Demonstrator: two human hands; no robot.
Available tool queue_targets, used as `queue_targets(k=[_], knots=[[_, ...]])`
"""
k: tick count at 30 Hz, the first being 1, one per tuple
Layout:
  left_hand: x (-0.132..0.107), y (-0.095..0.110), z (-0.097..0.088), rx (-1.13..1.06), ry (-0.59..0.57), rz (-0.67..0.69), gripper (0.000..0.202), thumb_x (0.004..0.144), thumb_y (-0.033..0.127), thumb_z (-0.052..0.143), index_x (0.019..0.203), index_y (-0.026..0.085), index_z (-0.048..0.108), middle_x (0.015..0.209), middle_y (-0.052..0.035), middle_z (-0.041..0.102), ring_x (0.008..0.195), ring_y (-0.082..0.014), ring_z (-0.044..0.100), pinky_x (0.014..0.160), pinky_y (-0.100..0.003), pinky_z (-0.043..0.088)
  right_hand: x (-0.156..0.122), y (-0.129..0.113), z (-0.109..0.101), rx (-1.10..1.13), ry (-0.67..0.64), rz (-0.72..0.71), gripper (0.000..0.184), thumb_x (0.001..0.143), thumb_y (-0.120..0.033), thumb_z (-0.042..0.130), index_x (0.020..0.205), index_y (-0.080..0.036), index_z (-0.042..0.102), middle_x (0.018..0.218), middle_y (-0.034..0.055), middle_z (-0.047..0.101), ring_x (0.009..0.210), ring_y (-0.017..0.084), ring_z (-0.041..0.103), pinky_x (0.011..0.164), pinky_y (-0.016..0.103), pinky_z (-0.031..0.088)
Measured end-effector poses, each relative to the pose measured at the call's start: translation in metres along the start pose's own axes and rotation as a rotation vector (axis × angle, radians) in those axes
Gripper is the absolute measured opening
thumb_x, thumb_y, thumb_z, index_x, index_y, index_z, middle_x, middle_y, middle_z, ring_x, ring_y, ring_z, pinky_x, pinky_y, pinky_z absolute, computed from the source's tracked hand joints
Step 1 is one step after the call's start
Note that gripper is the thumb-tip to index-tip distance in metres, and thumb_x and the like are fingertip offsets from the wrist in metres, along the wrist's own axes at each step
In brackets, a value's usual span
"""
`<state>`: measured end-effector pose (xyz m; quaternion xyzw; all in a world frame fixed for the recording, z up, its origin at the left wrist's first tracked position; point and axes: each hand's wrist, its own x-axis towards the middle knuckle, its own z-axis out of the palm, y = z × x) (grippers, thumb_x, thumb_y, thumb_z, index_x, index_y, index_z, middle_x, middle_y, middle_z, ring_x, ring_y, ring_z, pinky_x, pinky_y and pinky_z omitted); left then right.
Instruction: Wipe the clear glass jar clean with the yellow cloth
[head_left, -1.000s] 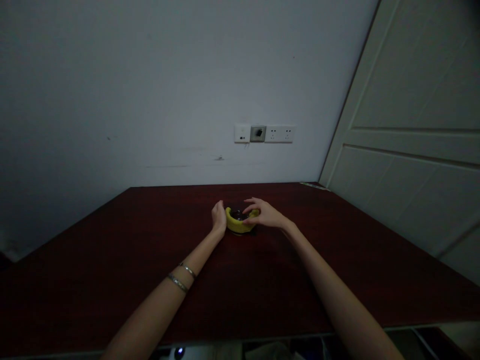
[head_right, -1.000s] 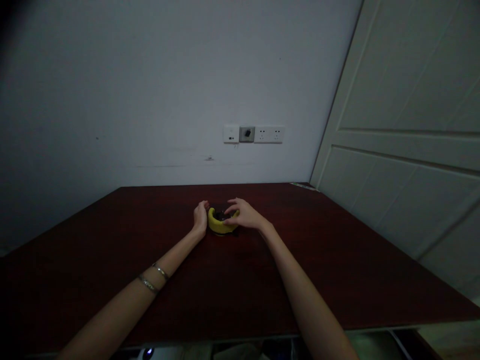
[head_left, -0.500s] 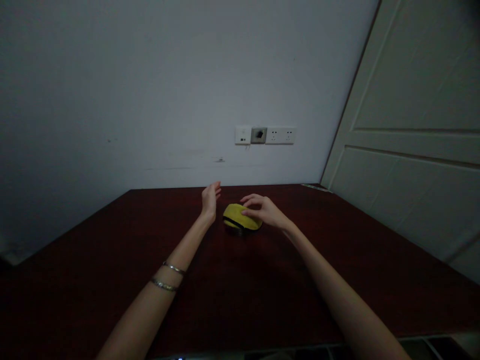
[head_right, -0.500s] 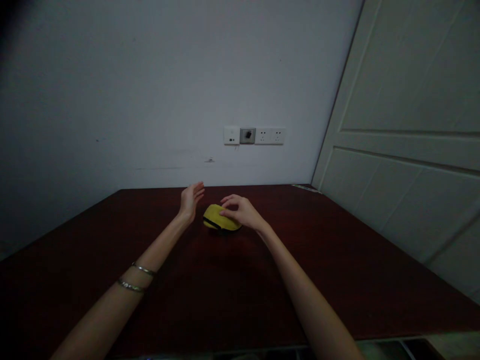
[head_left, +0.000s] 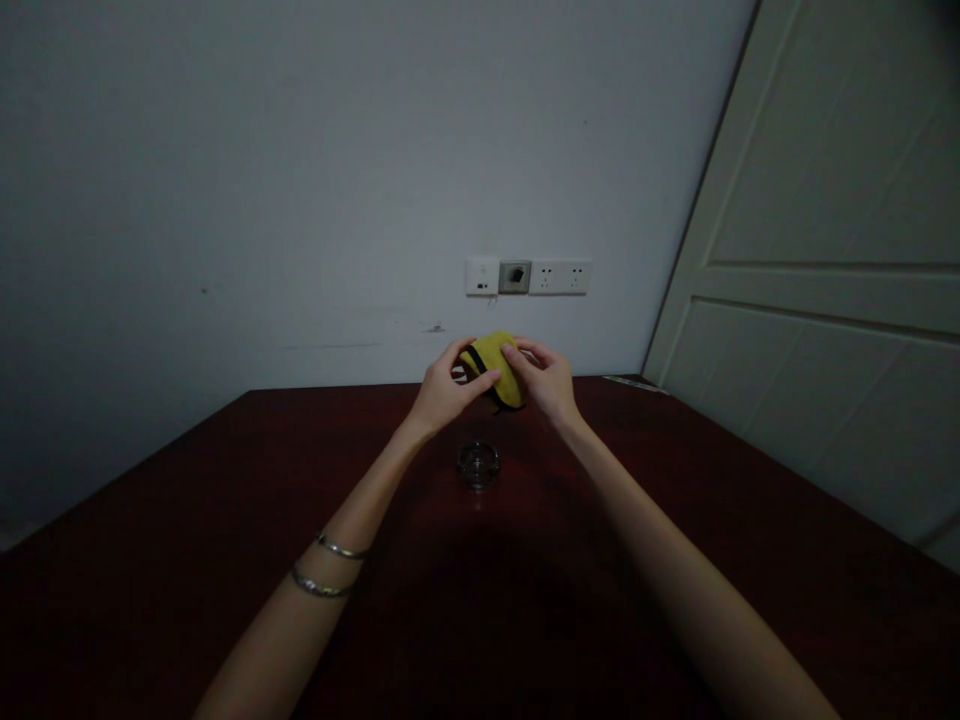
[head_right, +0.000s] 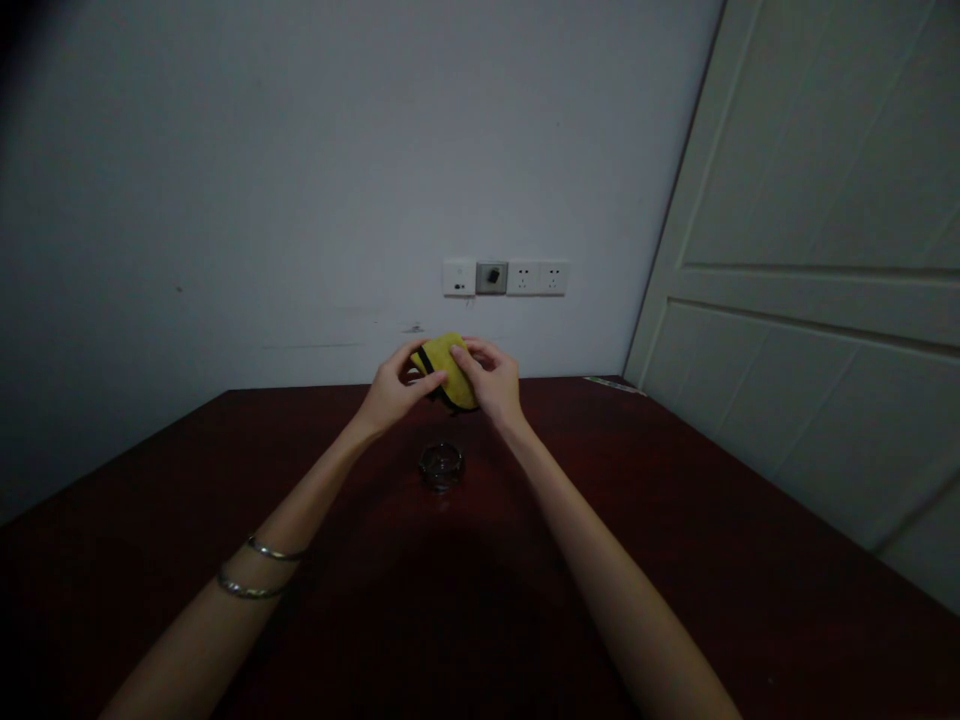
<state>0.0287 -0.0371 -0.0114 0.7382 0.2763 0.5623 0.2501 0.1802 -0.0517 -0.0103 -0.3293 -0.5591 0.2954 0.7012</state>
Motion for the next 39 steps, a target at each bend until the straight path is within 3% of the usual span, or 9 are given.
queue_targets(k=[4,7,12,17,20,24,31,34,39], knots=[[0.004,-0.001,0.011,-0.018,-0.028,0.001,0.041,0.070,0.029,0.071,0.105,0.011,0.059,0.096,-0.0097,0.068,0.082,-0.0178,0.063,0.075,-0.033,0.052,0.004,0.003,-0.003,0.006,0.047,0.003,0.036,0.067,-0.048,0.070,0.086,-0.018,0.065,0.093,0.0071,0.069,0.085,0.020,0.066,0.082,0.039,0.053],[0.007,0.001,0.012,-0.132,-0.008,-0.039,0.031,0.069,0.022,0.068,0.097,0.011,0.062,0.094,-0.0087,0.069,0.084,-0.0179,0.064,0.080,-0.035,0.052,0.008,0.003,-0.009,0.011,0.025,-0.044,0.043,0.065,-0.047,0.072,0.096,-0.020,0.061,0.105,0.0085,0.066,0.095,0.021,0.065,0.086,0.038,0.052],[0.008,0.004,0.007,-0.283,0.069,-0.091,0.028,0.069,0.023,0.069,0.094,0.011,0.063,0.095,-0.0081,0.069,0.085,-0.0176,0.064,0.083,-0.034,0.051,0.011,-0.002,-0.019,-0.027,-0.251,0.072,0.072,0.060,-0.038,0.078,0.124,-0.022,0.050,0.123,0.0116,0.061,0.101,0.022,0.064,0.089,0.041,0.052],[0.007,0.005,-0.001,-0.174,0.113,-0.058,0.025,0.069,0.026,0.070,0.088,0.012,0.063,0.090,-0.0067,0.069,0.084,-0.0176,0.064,0.081,-0.033,0.051,0.004,-0.011,-0.019,-0.115,-0.439,0.123,0.049,0.066,-0.034,0.075,0.110,-0.018,0.063,0.109,0.0075,0.070,0.091,0.021,0.067,0.089,0.042,0.052],[0.008,0.000,-0.006,-0.094,0.015,-0.087,0.027,0.070,0.032,0.070,0.089,0.013,0.064,0.092,-0.0088,0.069,0.086,-0.0190,0.064,0.083,-0.035,0.050,0.005,-0.014,-0.024,-0.191,-0.396,0.138,0.040,0.064,-0.031,0.075,0.100,-0.016,0.068,0.100,0.0071,0.072,0.084,0.020,0.067,0.085,0.041,0.052],[-0.001,-0.025,-0.013,-0.080,-0.158,-0.245,0.053,0.071,0.042,0.068,0.114,0.012,0.058,0.114,-0.0168,0.064,0.104,-0.0248,0.062,0.091,-0.041,0.048,0.017,-0.012,-0.038,-0.152,-0.213,0.211,0.033,0.057,-0.030,0.079,0.085,-0.016,0.069,0.085,0.0058,0.073,0.077,0.020,0.066,0.079,0.037,0.052],[-0.056,-0.073,-0.018,0.293,-0.513,-0.480,0.092,0.058,0.055,0.074,0.134,0.013,0.043,0.142,-0.0216,0.043,0.130,-0.0350,0.043,0.108,-0.047,0.033,0.029,0.006,-0.056,0.060,-0.041,0.284,0.030,0.063,-0.033,0.071,0.086,-0.017,0.062,0.082,0.0060,0.071,0.073,0.020,0.067,0.074,0.037,0.055],[-0.076,-0.079,-0.010,0.347,-0.497,-0.495,0.095,0.053,0.056,0.076,0.130,0.009,0.047,0.138,-0.0243,0.046,0.128,-0.0385,0.043,0.107,-0.048,0.033,0.031,0.013,-0.058,0.110,-0.022,0.288,0.028,0.064,-0.031,0.067,0.086,-0.016,0.062,0.083,0.0079,0.071,0.078,0.023,0.068,0.077,0.040,0.055],[-0.094,-0.086,0.008,0.342,-0.390,-0.473,0.101,0.044,0.059,0.081,0.128,0.013,0.049,0.132,-0.0204,0.052,0.126,-0.0411,0.044,0.106,-0.051,0.032,0.032,0.019,-0.058,0.161,0.021,0.304,0.024,0.063,-0.027,0.066,0.085,-0.016,0.062,0.083,0.0078,0.072,0.079,0.024,0.068,0.077,0.041,0.056]])
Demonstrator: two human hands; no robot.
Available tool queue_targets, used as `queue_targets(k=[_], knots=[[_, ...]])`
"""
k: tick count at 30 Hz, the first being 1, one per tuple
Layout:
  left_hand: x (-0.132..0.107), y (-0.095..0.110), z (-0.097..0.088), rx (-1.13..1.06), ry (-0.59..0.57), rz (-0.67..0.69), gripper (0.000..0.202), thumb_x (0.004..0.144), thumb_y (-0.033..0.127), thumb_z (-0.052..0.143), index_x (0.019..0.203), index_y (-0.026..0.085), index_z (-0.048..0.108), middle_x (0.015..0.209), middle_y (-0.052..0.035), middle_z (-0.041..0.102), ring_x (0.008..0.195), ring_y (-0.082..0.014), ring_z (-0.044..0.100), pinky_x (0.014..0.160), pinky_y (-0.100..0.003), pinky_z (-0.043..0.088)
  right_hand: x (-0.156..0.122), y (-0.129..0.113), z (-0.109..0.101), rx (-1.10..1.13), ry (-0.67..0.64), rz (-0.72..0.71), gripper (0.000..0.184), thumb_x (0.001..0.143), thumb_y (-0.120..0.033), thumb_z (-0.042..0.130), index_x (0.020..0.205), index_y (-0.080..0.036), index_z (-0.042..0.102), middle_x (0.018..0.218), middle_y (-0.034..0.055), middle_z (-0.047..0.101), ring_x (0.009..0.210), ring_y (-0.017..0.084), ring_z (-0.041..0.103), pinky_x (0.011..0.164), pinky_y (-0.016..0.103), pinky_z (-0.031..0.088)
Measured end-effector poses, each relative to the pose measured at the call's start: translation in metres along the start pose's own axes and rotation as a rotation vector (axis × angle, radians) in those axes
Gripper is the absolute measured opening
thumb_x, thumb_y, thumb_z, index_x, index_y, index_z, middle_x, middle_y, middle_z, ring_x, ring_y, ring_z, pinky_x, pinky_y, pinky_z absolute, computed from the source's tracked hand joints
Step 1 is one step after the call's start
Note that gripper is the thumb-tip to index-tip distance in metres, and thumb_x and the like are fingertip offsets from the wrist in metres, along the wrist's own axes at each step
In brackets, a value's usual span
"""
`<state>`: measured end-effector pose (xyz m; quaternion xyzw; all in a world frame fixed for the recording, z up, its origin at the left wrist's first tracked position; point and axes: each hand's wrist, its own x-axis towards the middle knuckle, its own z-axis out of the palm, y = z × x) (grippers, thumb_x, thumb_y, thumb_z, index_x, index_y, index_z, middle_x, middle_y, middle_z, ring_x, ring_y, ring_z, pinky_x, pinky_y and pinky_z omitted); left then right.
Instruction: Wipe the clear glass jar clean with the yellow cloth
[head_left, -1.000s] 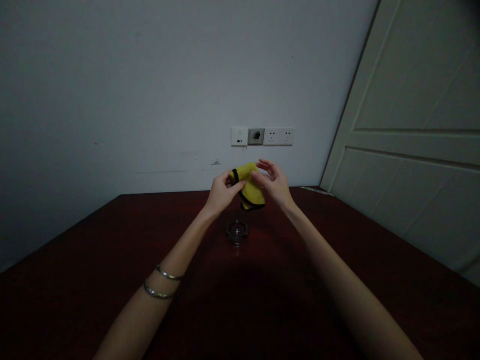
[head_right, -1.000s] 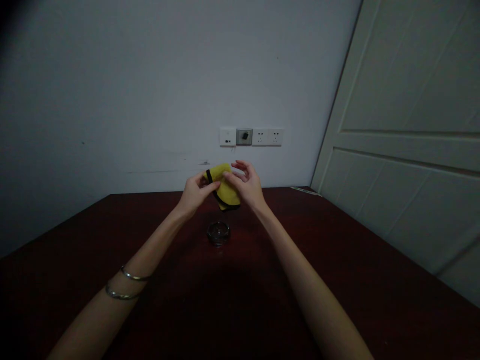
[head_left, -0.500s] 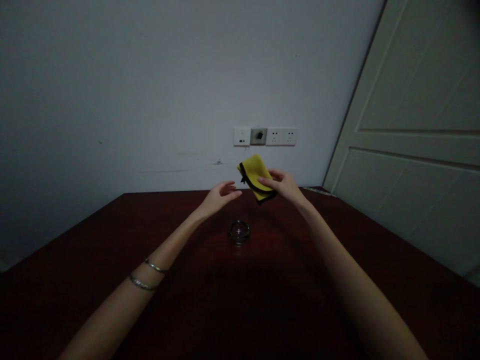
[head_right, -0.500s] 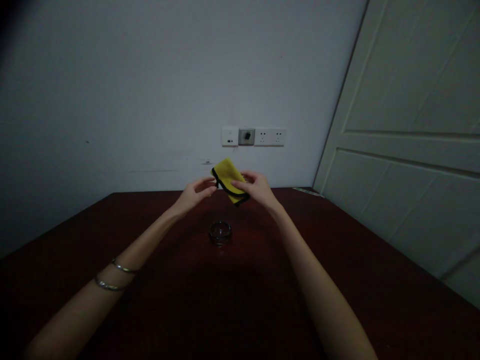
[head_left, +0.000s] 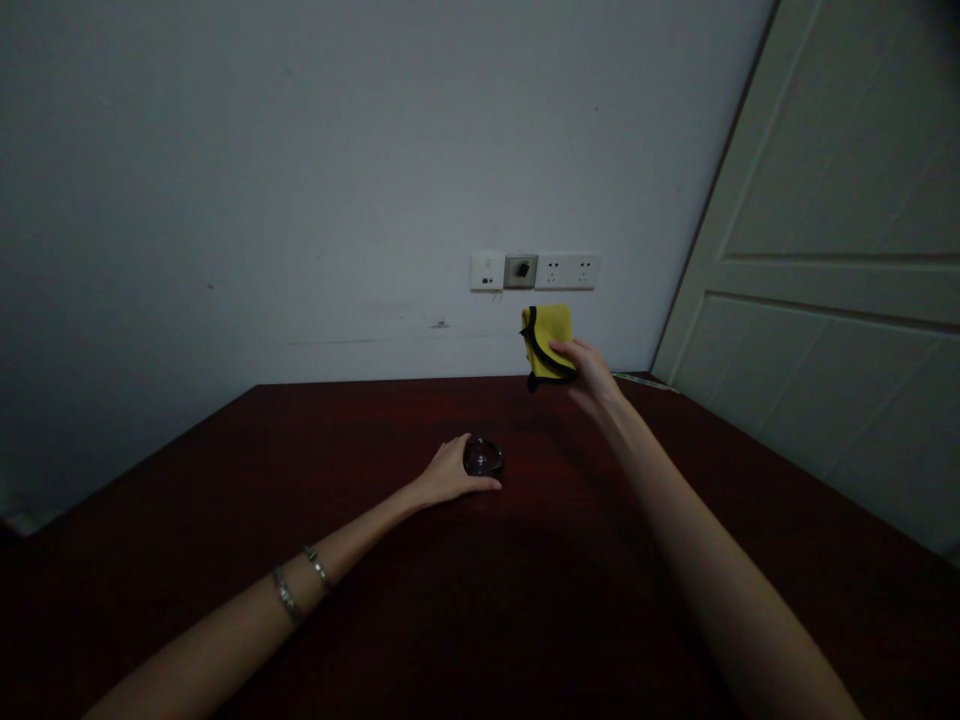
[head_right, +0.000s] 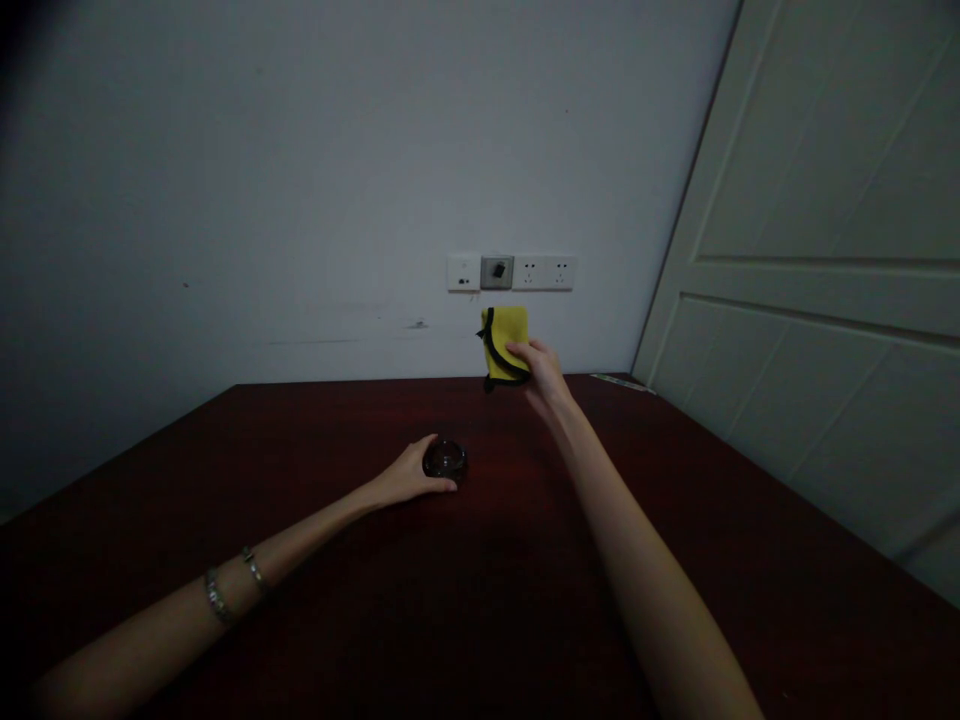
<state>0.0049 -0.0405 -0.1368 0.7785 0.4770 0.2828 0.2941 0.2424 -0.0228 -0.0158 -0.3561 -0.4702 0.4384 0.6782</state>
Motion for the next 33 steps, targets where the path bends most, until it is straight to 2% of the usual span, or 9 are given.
queue_targets(k=[3,5,11,15,19,23,27,30,33], knots=[[-0.001,-0.005,0.010,-0.006,0.046,-0.038,0.114,0.046,0.061,0.079,0.137,0.008,0.036,0.137,-0.0249,0.046,0.129,-0.0410,0.040,0.107,-0.050,0.031,0.000,0.003,0.002,0.020,0.034,0.003,0.024,0.065,-0.030,0.067,0.084,-0.017,0.061,0.083,0.0069,0.072,0.076,0.023,0.069,0.075,0.040,0.057],[-0.001,-0.008,0.015,-0.008,0.075,-0.044,0.115,0.046,0.062,0.079,0.137,0.007,0.034,0.136,-0.0252,0.047,0.128,-0.0401,0.041,0.106,-0.049,0.032,-0.001,0.005,0.004,0.022,0.055,0.003,0.024,0.066,-0.033,0.067,0.084,-0.018,0.061,0.082,0.0061,0.072,0.074,0.022,0.069,0.073,0.039,0.058],[0.001,-0.010,0.019,-0.008,0.108,-0.029,0.090,0.048,0.062,0.078,0.119,0.011,0.052,0.118,-0.0196,0.061,0.112,-0.0351,0.057,0.094,-0.044,0.044,-0.002,0.012,0.007,-0.023,0.073,-0.017,0.022,0.065,-0.034,0.068,0.080,-0.019,0.061,0.079,0.0036,0.071,0.069,0.020,0.067,0.067,0.037,0.058],[-0.002,-0.004,0.017,-0.053,0.116,-0.065,0.081,0.048,0.059,0.080,0.111,0.015,0.055,0.109,-0.0153,0.066,0.105,-0.0330,0.062,0.090,-0.042,0.047,-0.001,0.016,0.005,-0.101,0.063,-0.049,0.023,0.066,-0.036,0.066,0.081,-0.019,0.062,0.077,0.0046,0.071,0.068,0.020,0.067,0.064,0.035,0.057],[-0.005,0.000,0.015,-0.109,0.151,-0.053,0.077,0.049,0.053,0.082,0.110,0.015,0.055,0.108,-0.0140,0.067,0.103,-0.0308,0.063,0.089,-0.041,0.048,0.001,0.017,0.002,-0.246,0.045,-0.105,0.028,0.068,-0.038,0.063,0.087,-0.017,0.063,0.078,0.0056,0.072,0.068,0.021,0.067,0.064,0.036,0.055],[0.002,0.003,0.007,-0.141,0.191,-0.008,0.071,0.049,0.046,0.083,0.109,0.018,0.055,0.107,-0.0109,0.067,0.103,-0.0290,0.063,0.090,-0.041,0.048,-0.001,0.018,0.002,-0.463,-0.016,-0.250,0.036,0.067,-0.034,0.064,0.100,-0.018,0.063,0.089,0.0059,0.071,0.079,0.023,0.066,0.074,0.040,0.053],[0.021,0.015,-0.006,-0.186,0.304,0.102,0.070,0.052,0.039,0.083,0.111,0.017,0.053,0.109,-0.0105,0.065,0.104,-0.0264,0.061,0.094,-0.041,0.046,-0.010,0.021,0.005,-0.705,-0.155,-0.437,0.037,0.065,-0.020,0.065,0.102,-0.022,0.067,0.098,0.0065,0.070,0.095,0.027,0.060,0.092,0.048,0.044],[0.037,0.026,-0.013,-0.227,0.364,0.155,0.068,0.053,0.036,0.083,0.111,0.016,0.052,0.108,-0.0104,0.065,0.103,-0.0253,0.061,0.094,-0.042,0.045,-0.016,0.021,0.009,-0.843,-0.265,-0.548,0.041,0.068,-0.012,0.062,0.108,-0.023,0.066,0.105,0.0087,0.068,0.105,0.029,0.055,0.094,0.051,0.043],[0.049,0.033,-0.015,-0.296,0.386,0.177,0.066,0.054,0.035,0.082,0.109,0.014,0.052,0.105,-0.0106,0.064,0.099,-0.0244,0.060,0.092,-0.040,0.046,-0.017,0.023,0.012,-1.098,-0.422,-0.776,0.042,0.078,-0.010,0.056,0.119,-0.020,0.060,0.116,0.0123,0.066,0.111,0.030,0.053,0.092,0.051,0.046]])
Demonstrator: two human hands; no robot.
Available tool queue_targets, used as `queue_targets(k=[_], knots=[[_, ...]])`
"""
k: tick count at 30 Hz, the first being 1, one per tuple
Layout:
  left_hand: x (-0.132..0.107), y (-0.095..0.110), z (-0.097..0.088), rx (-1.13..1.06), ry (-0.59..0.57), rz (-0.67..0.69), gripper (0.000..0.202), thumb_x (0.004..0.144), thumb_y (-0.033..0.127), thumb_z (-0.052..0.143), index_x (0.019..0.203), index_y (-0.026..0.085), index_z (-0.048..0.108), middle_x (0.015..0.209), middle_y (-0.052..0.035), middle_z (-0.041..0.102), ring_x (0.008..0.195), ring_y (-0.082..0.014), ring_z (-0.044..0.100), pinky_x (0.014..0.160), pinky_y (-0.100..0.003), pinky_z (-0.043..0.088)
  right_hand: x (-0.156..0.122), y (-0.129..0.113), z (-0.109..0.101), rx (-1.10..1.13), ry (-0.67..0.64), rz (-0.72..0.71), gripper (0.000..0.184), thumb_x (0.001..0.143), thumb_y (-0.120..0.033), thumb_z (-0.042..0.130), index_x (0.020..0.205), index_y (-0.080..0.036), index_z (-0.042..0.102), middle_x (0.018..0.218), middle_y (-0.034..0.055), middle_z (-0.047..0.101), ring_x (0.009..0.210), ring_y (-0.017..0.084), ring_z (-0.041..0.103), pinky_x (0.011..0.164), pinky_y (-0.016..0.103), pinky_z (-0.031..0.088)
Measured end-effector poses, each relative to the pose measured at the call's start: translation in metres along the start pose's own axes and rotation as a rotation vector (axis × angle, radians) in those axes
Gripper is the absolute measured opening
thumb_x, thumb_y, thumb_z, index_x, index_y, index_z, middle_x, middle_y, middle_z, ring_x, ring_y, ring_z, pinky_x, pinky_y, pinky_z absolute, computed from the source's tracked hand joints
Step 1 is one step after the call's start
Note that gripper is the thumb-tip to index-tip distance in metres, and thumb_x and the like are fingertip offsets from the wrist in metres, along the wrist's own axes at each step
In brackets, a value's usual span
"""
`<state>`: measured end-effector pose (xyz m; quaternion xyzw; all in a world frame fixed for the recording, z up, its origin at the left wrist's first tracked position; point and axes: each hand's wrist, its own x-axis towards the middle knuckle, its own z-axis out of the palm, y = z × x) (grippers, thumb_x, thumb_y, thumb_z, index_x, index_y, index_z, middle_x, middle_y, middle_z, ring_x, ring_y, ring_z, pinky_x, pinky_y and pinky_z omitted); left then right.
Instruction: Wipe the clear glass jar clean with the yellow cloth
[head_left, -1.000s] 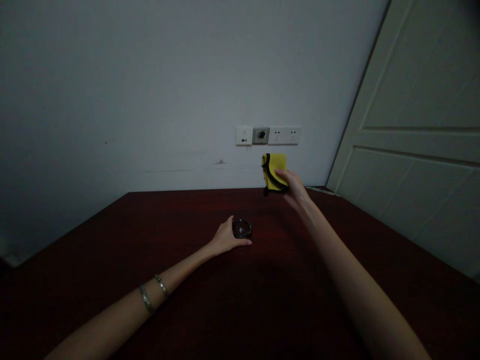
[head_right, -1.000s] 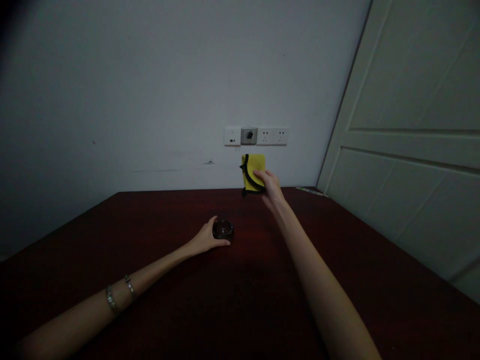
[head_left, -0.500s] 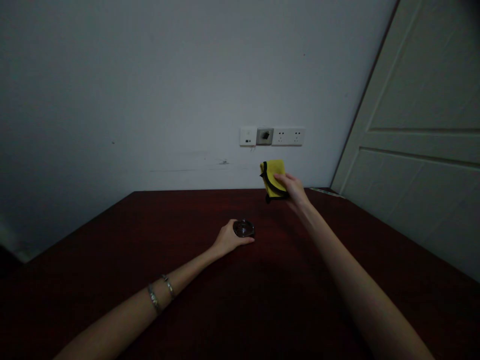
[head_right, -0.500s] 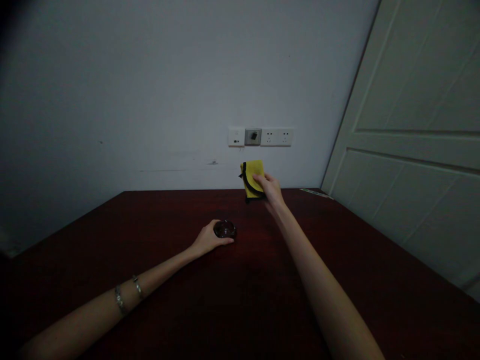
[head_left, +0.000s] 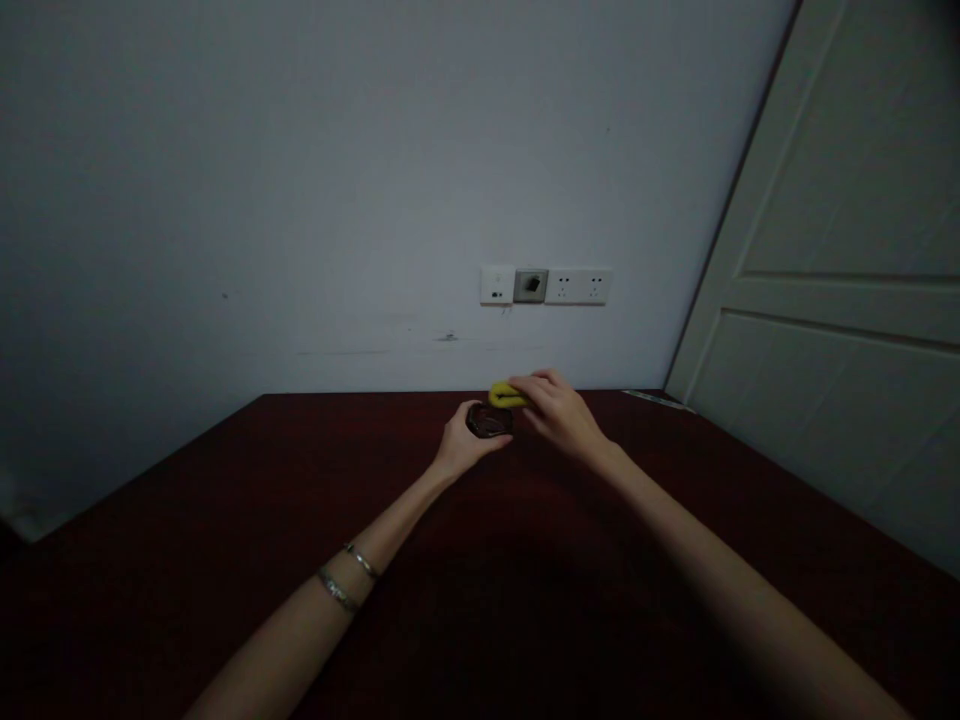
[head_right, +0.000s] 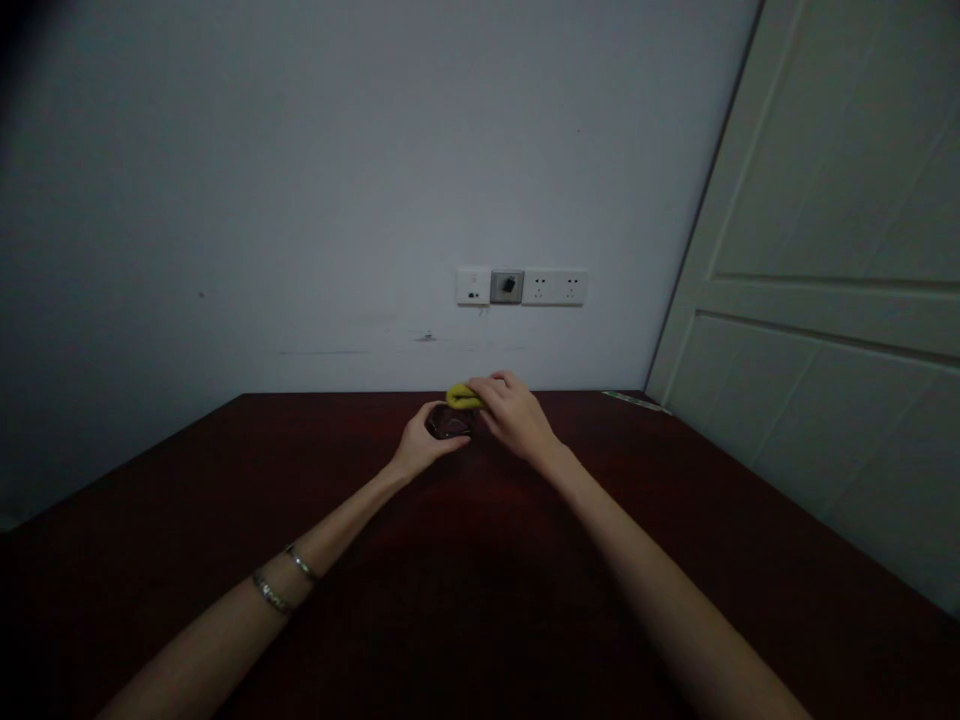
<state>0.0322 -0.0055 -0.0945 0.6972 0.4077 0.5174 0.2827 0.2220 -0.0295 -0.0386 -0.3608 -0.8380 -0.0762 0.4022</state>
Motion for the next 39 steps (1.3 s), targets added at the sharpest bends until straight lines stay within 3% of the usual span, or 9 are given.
queue_targets(k=[3,6,13,17,21,29,34,36,39], knots=[[0.006,0.000,0.002,-0.078,-0.021,0.028,0.065,0.055,0.035,0.082,0.108,0.014,0.051,0.104,-0.0101,0.064,0.098,-0.0237,0.060,0.091,-0.039,0.046,-0.001,0.005,0.004,-0.177,-0.113,-0.247,0.039,0.087,-0.012,0.049,0.125,-0.017,0.055,0.125,0.0140,0.061,0.118,0.028,0.053,0.095,0.050,0.047],[0.007,-0.004,0.001,-0.162,-0.041,0.042,0.064,0.055,0.032,0.082,0.107,0.015,0.049,0.103,-0.0085,0.065,0.098,-0.0231,0.061,0.090,-0.039,0.047,-0.003,0.011,0.009,-0.157,-0.200,-0.371,0.039,0.089,-0.010,0.047,0.127,-0.017,0.054,0.131,0.0133,0.058,0.126,0.025,0.050,0.102,0.049,0.045],[0.004,-0.009,0.001,-0.262,-0.104,0.019,0.063,0.051,0.016,0.081,0.103,0.016,0.045,0.111,-0.0101,0.062,0.102,-0.0226,0.060,0.091,-0.037,0.047,0.008,0.007,0.011,-0.082,-0.438,-0.544,0.039,0.086,-0.004,0.051,0.124,-0.013,0.057,0.127,0.0138,0.060,0.124,0.020,0.053,0.108,0.043,0.041],[0.003,-0.013,0.000,-0.290,-0.154,0.025,0.061,0.052,0.020,0.082,0.099,0.016,0.044,0.103,-0.0077,0.061,0.095,-0.0207,0.061,0.085,-0.035,0.048,0.018,0.007,0.008,-0.165,-0.562,-0.603,0.038,0.087,-0.006,0.052,0.123,-0.017,0.057,0.131,0.0107,0.059,0.126,0.018,0.050,0.111,0.041,0.035],[0.005,-0.015,-0.006,-0.309,-0.179,0.036,0.064,0.049,0.023,0.084,0.098,0.017,0.043,0.100,-0.0055,0.060,0.093,-0.0197,0.061,0.085,-0.034,0.048,0.024,0.009,0.003,-0.217,-0.611,-0.622,0.045,0.087,-0.008,0.054,0.129,-0.022,0.052,0.135,0.0094,0.055,0.130,0.019,0.046,0.111,0.047,0.033],[0.011,-0.006,-0.014,-0.270,-0.172,0.052,0.064,0.046,0.021,0.085,0.097,0.016,0.047,0.098,-0.0055,0.061,0.091,-0.0199,0.060,0.082,-0.034,0.047,0.030,0.002,0.002,-0.070,-0.565,-0.503,0.043,0.083,-0.006,0.057,0.123,-0.023,0.058,0.129,0.0078,0.061,0.121,0.017,0.056,0.100,0.035,0.046],[0.012,-0.007,-0.013,-0.271,-0.115,0.080,0.067,0.045,0.023,0.085,0.100,0.015,0.047,0.098,-0.0062,0.060,0.092,-0.0210,0.060,0.084,-0.034,0.046,0.034,-0.016,-0.004,-0.252,-0.693,-0.445,0.052,0.078,-0.001,0.055,0.128,-0.014,0.052,0.130,0.0144,0.059,0.119,0.024,0.056,0.090,0.037,0.050],[0.012,-0.009,-0.012,-0.242,-0.095,0.105,0.069,0.045,0.023,0.084,0.103,0.015,0.047,0.099,-0.0062,0.060,0.092,-0.0207,0.059,0.084,-0.033,0.045,0.037,-0.029,-0.006,-0.313,-0.728,-0.355,0.050,0.071,-0.001,0.057,0.120,-0.014,0.057,0.120,0.0139,0.064,0.109,0.025,0.061,0.081,0.033,0.050],[0.011,-0.012,-0.011,-0.177,-0.077,0.136,0.071,0.046,0.021,0.083,0.107,0.016,0.046,0.098,-0.0053,0.060,0.090,-0.0195,0.059,0.082,-0.031,0.045,0.042,-0.049,-0.009,-0.376,-0.787,-0.184,0.033,0.068,-0.005,0.055,0.098,-0.014,0.066,0.098,0.0131,0.070,0.085,0.024,0.066,0.066,0.031,0.045]])
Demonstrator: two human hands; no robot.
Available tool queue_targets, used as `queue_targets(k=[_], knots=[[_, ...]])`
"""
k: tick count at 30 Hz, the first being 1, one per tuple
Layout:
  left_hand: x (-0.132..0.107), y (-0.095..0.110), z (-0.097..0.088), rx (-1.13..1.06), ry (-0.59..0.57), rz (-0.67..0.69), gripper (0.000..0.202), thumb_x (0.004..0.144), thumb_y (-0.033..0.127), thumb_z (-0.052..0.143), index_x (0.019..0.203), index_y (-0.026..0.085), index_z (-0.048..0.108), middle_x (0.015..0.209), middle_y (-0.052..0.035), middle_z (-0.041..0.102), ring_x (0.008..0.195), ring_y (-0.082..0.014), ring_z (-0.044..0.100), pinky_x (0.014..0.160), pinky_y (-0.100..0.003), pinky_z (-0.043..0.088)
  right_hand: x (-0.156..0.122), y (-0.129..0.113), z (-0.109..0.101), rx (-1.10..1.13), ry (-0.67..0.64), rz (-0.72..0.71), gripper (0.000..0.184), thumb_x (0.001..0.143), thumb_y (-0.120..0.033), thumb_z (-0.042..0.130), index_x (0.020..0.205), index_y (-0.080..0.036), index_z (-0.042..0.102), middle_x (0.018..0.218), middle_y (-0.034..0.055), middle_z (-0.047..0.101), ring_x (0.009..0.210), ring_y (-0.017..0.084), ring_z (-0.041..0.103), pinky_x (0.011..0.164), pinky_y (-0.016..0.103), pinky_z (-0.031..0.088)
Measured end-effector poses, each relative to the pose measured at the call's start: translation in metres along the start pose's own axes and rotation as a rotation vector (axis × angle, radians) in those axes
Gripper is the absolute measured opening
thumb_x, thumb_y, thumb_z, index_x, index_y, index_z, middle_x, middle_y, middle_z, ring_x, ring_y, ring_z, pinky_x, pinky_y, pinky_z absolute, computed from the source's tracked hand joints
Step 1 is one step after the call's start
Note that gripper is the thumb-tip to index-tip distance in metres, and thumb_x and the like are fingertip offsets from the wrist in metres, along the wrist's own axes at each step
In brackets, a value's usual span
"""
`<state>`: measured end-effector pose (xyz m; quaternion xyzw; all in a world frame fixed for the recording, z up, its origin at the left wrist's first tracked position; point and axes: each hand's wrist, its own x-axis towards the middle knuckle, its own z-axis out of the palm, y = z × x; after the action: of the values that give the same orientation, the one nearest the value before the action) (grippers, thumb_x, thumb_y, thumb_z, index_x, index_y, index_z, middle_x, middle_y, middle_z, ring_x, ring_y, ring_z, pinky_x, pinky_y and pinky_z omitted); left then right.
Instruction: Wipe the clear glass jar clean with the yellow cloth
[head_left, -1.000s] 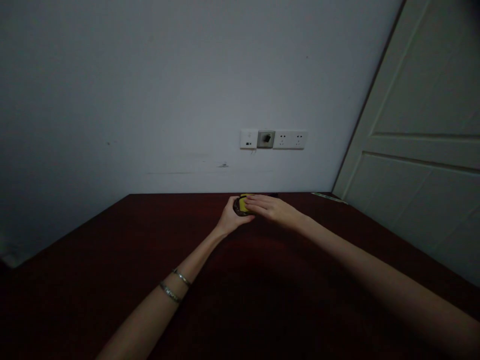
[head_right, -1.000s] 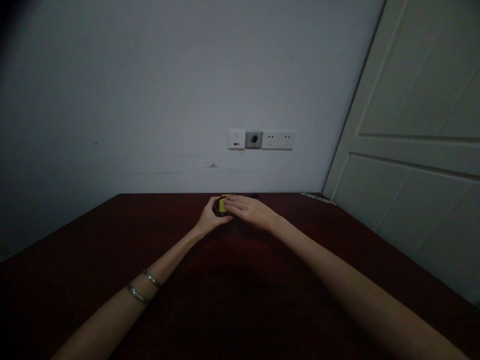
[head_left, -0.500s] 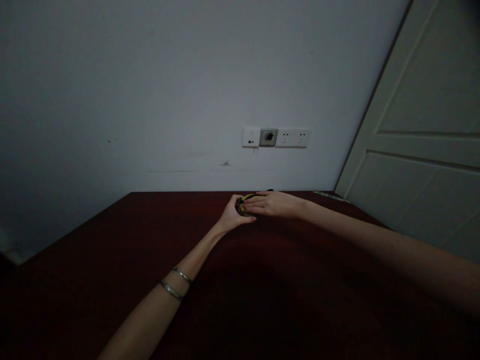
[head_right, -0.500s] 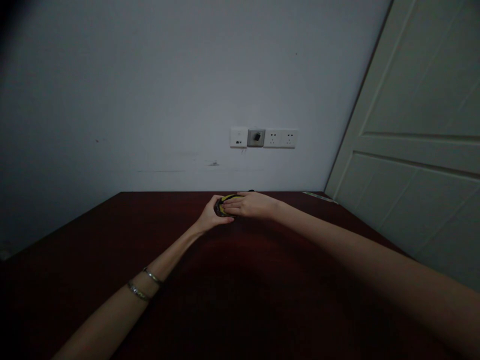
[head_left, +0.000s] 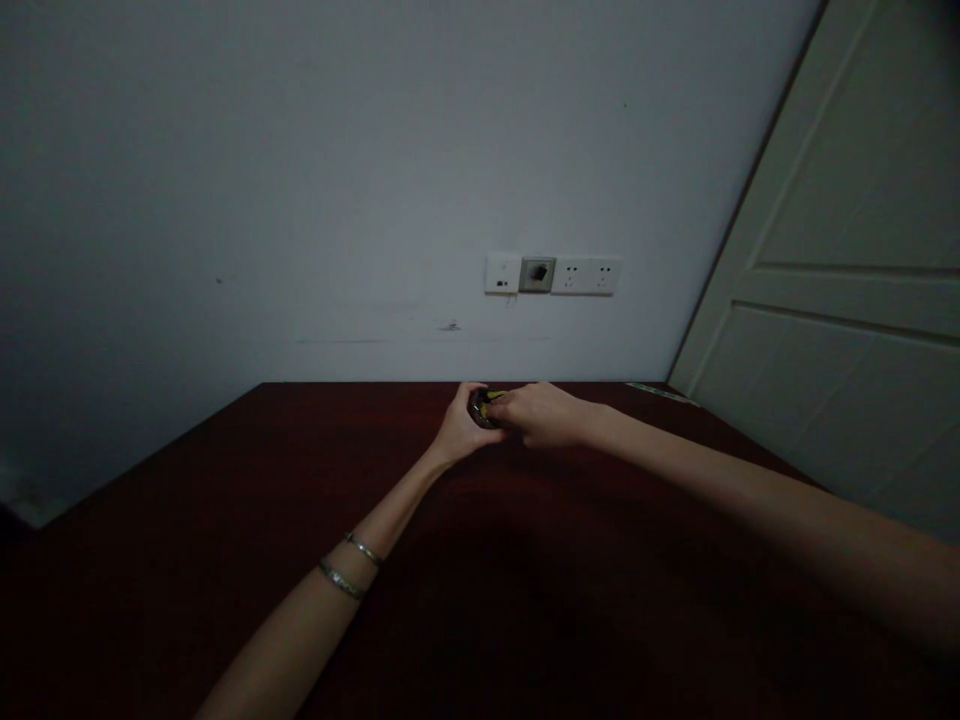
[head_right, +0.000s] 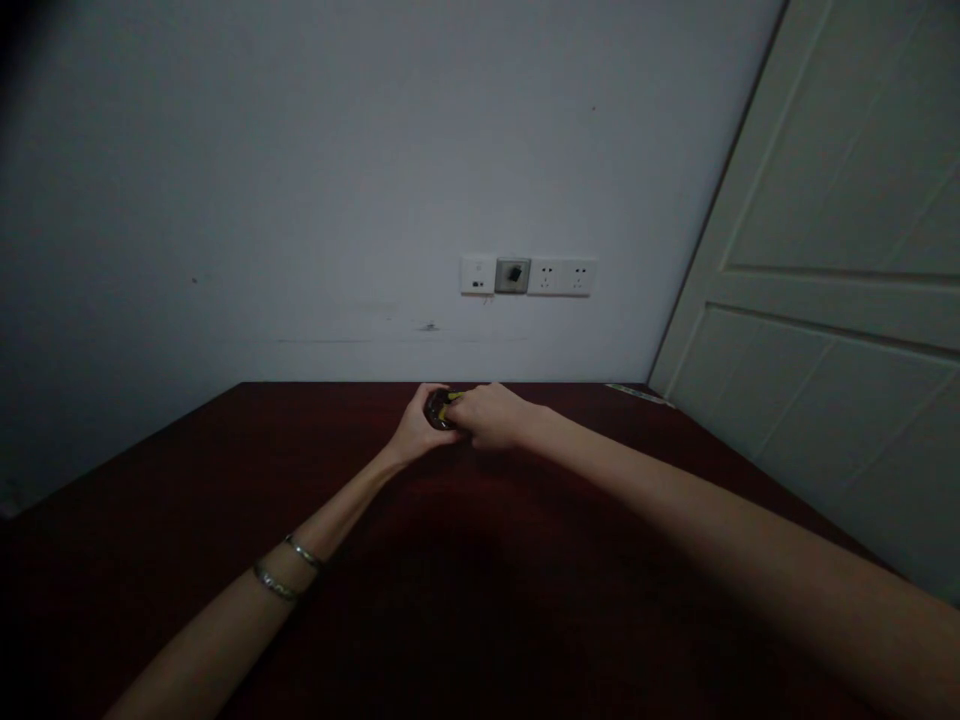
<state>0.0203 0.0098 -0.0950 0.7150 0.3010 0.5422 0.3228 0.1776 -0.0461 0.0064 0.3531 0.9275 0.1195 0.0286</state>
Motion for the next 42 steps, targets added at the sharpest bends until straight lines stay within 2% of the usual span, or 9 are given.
queue_targets(k=[10,16,21,27,29,31,33,36,42], knots=[[-0.010,0.014,0.005,0.137,-0.045,0.045,0.071,0.049,0.020,0.079,0.110,0.016,0.045,0.094,-0.0039,0.060,0.083,-0.0179,0.058,0.073,-0.027,0.045,0.003,-0.013,-0.015,0.259,-0.067,0.202,0.023,0.063,-0.014,0.052,0.077,-0.012,0.069,0.067,0.0083,0.063,0.058,0.015,0.054,0.056,0.028,0.033],[-0.012,0.018,0.005,0.195,-0.079,0.033,0.076,0.047,0.022,0.081,0.113,0.016,0.042,0.097,-0.0050,0.059,0.085,-0.0198,0.059,0.072,-0.029,0.046,0.000,-0.011,-0.011,0.550,-0.069,0.356,0.026,0.063,-0.019,0.050,0.079,-0.014,0.069,0.061,0.0016,0.057,0.052,0.010,0.049,0.049,0.022,0.035],[-0.008,0.021,0.001,0.141,-0.151,0.038,0.072,0.050,0.018,0.079,0.112,0.016,0.043,0.102,-0.0055,0.059,0.088,-0.0193,0.059,0.075,-0.030,0.046,-0.007,-0.007,-0.005,0.745,-0.052,0.355,0.032,0.066,-0.019,0.048,0.090,-0.012,0.068,0.065,0.0000,0.057,0.050,0.008,0.045,0.046,0.019,0.037],[0.007,0.032,-0.022,-0.026,-0.351,-0.048,0.069,0.048,0.024,0.084,0.106,0.015,0.049,0.101,-0.0067,0.060,0.094,-0.0207,0.058,0.085,-0.035,0.044,-0.029,0.007,-0.028,0.720,-0.002,0.169,0.047,0.067,-0.008,0.048,0.109,-0.016,0.066,0.080,0.0030,0.071,0.060,0.013,0.060,0.052,0.021,0.045],[0.011,0.036,-0.034,-0.084,-0.418,-0.103,0.069,0.047,0.022,0.085,0.106,0.015,0.052,0.104,-0.0071,0.061,0.096,-0.0210,0.058,0.090,-0.037,0.043,-0.034,0.012,-0.031,0.587,0.211,0.136,0.057,0.067,-0.003,0.047,0.121,-0.017,0.060,0.106,0.0064,0.071,0.088,0.018,0.067,0.076,0.027,0.052],[0.013,0.037,-0.045,-0.173,-0.526,-0.186,0.067,0.047,0.020,0.085,0.107,0.015,0.055,0.104,-0.0078,0.063,0.094,-0.0214,0.060,0.088,-0.038,0.044,-0.037,0.014,-0.026,0.433,0.424,0.099,0.064,0.067,0.002,0.047,0.129,-0.017,0.053,0.124,0.0099,0.063,0.112,0.022,0.060,0.096,0.036,0.047],[0.014,0.037,-0.053,-0.297,-0.608,-0.230,0.068,0.049,0.019,0.083,0.111,0.015,0.056,0.106,-0.0091,0.064,0.094,-0.0216,0.061,0.089,-0.038,0.043,-0.038,0.010,-0.016,0.310,0.534,-0.017,0.066,0.070,0.005,0.046,0.133,-0.014,0.048,0.134,0.0138,0.056,0.125,0.022,0.052,0.104,0.041,0.042],[0.012,0.034,-0.057,-0.444,-0.702,-0.286,0.073,0.048,0.019,0.083,0.115,0.014,0.056,0.110,-0.0111,0.065,0.096,-0.0219,0.062,0.090,-0.036,0.044,-0.035,-0.004,0.001,0.135,0.525,-0.271,0.056,0.079,0.003,0.046,0.133,-0.010,0.045,0.137,0.0167,0.052,0.135,0.022,0.039,0.109,0.046,0.038],[0.006,0.037,-0.062,-0.441,-0.953,-0.502,0.077,0.031,0.018,0.087,0.104,0.017,0.064,0.094,-0.0067,0.071,0.082,-0.0217,0.066,0.073,-0.031,0.052,-0.029,-0.031,0.016,-0.122,0.470,-0.583,0.034,0.093,-0.011,0.041,0.124,-0.008,0.055,0.132,0.0163,0.056,0.129,0.019,0.047,0.110,0.038,0.039]])
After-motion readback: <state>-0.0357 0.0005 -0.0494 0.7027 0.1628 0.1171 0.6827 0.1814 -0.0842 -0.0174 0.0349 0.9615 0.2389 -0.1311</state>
